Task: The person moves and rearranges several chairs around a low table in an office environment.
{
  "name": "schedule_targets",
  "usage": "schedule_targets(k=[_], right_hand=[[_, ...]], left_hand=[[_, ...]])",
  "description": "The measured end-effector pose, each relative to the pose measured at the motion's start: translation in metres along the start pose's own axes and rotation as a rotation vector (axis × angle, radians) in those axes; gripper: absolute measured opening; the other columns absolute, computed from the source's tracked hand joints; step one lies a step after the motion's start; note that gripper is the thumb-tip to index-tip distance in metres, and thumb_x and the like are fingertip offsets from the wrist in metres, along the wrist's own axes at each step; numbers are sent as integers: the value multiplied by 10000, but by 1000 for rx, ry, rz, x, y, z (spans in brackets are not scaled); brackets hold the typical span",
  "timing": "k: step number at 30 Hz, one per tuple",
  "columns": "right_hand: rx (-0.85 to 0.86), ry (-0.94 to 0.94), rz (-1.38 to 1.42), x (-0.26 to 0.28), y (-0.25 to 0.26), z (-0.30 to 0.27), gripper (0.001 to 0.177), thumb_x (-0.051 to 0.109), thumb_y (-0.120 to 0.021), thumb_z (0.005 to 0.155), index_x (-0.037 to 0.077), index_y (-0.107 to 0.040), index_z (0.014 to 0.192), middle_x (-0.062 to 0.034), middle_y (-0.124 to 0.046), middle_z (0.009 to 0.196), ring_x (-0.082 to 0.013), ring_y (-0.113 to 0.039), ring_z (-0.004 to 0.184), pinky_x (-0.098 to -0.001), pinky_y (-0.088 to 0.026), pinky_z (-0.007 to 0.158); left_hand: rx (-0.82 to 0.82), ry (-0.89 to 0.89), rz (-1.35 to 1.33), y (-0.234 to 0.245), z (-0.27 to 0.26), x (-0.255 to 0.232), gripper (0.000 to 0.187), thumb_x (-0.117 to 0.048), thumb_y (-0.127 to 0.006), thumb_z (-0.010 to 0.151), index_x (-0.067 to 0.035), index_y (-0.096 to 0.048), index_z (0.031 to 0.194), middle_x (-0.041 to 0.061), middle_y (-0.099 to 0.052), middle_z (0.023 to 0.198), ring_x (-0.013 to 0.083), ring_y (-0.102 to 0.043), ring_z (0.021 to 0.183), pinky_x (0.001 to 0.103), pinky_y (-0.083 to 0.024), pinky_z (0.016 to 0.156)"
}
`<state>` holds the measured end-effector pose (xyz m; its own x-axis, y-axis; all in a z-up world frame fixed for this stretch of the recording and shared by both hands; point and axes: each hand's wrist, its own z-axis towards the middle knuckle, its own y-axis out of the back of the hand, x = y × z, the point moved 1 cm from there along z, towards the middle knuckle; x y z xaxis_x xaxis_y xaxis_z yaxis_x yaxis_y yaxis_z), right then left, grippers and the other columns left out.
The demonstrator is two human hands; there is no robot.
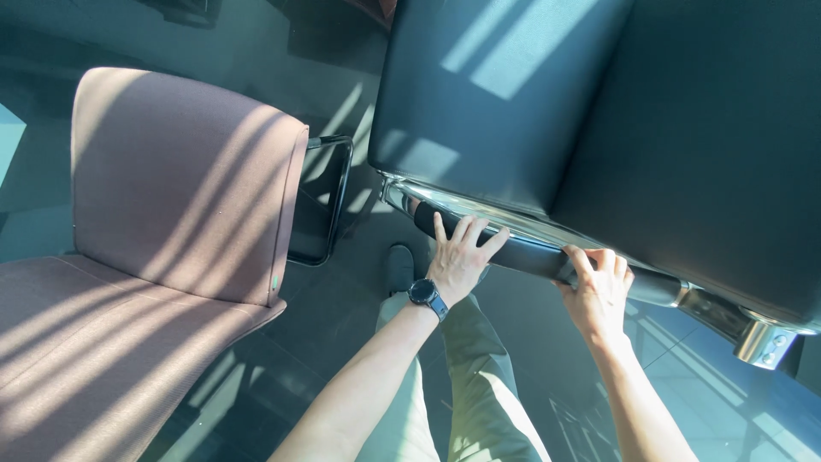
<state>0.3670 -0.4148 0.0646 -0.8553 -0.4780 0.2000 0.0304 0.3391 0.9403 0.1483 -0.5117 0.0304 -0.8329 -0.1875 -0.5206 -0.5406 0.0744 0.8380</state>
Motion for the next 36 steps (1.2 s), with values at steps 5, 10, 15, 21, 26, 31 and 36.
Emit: schedule_targets(k=[5,10,15,21,26,31,36], right_hand=[[-5,-30,4,10,-11,-31,675,165,-923,639,218,-700,1273,-88,-599,1188,-320,-522,1190,-494,-415,1068],[-27,-54,-9,23,-22,-52,671,165,-926,638,223,-698,1266,-75,-610,1197,-301,-531,1192,-489,-414,1078],[-35,-77,13,37,-34,-73,666,163,-927,640,228,-695,1261,-76,-614,1205,-296,-534,1197,-485,-415,1060],[-49,-63,-73,46,-39,-85,681,157,-923,640,215,-689,1277,-87,-604,1231,-306,-534,1218,-483,-419,1076],[-36,31,-41,60,-34,-73,754,266,-947,604,99,-608,1256,-137,-584,1220,-346,-529,1236,-542,-415,1080],[-23,201,-59,58,-44,-68,860,247,-918,616,204,-601,1414,-92,-643,1217,-311,-591,1203,-530,-432,1048],[32,191,-79,62,-44,-70,869,224,-915,658,232,-582,1460,-98,-655,1139,-320,-619,1131,-486,-458,1005]], left_hand=[[6,-50,39,-12,-31,5,534,-107,-647,914,-265,-584,1420,98,-559,1361,286,-479,1362,788,-204,1186],[-2,-97,34,-14,-51,13,511,-112,-603,938,-257,-581,1428,115,-560,1343,291,-486,1345,788,-201,1174],[25,-121,12,-8,-72,18,508,-116,-593,939,-247,-569,1429,129,-557,1324,299,-484,1340,791,-204,1165],[-51,-146,137,-7,-82,18,545,-164,-702,945,-293,-557,1455,76,-560,1346,257,-494,1368,758,-211,1196],[253,-73,107,9,-64,3,825,-564,-846,756,-209,-532,1431,124,-563,1257,298,-512,1274,733,-165,1240],[-8,-315,85,-28,-72,2,853,-535,-830,730,-224,-517,1461,80,-594,1265,266,-538,1252,723,-222,1188],[-52,-311,136,-28,-77,5,805,-501,-826,768,-225,-520,1460,18,-613,1287,220,-553,1225,691,-244,1184]])
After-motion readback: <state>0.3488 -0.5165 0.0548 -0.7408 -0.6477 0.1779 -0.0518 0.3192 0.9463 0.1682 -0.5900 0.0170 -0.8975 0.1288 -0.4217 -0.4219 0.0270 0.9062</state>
